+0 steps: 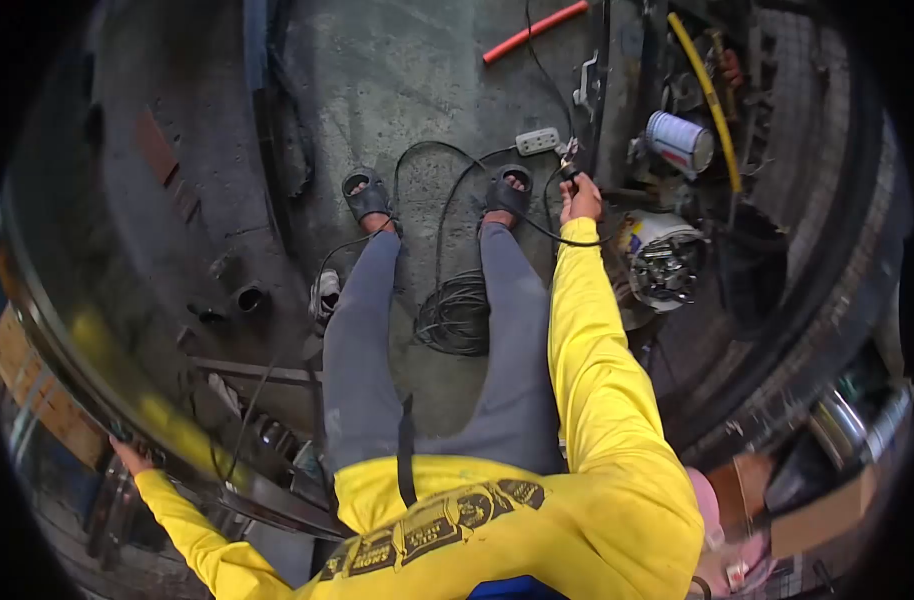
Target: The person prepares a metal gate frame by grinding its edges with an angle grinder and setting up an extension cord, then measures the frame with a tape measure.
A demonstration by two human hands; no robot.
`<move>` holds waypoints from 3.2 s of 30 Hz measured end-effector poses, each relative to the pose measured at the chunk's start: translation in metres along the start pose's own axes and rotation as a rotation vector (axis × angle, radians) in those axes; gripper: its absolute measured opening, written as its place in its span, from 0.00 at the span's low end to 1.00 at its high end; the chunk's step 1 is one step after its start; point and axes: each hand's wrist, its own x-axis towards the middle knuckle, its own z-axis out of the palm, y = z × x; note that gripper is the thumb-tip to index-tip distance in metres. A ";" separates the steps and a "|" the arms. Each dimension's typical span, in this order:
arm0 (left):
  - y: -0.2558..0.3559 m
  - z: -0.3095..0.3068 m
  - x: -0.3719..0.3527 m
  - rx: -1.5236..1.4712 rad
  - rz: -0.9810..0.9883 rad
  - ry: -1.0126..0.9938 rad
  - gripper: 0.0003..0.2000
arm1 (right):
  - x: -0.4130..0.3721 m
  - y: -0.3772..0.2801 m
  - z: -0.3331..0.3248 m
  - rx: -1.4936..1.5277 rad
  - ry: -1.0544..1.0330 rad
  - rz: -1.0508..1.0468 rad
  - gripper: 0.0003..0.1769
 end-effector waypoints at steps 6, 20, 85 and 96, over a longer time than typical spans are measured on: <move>-0.233 0.448 -0.257 0.218 -0.032 -0.646 0.28 | 0.095 0.057 0.011 -0.147 0.041 -0.047 0.14; -0.311 0.671 -0.314 0.463 -0.012 -0.835 0.30 | 0.151 0.091 0.040 -0.510 0.268 -0.459 0.08; 0.040 0.062 -0.480 -0.559 0.634 -0.661 0.33 | -0.605 -0.235 0.211 -0.661 -1.715 0.248 0.40; 0.094 0.019 -0.107 -0.384 0.099 0.229 0.37 | -0.516 -0.182 0.245 -1.158 -1.070 0.070 0.19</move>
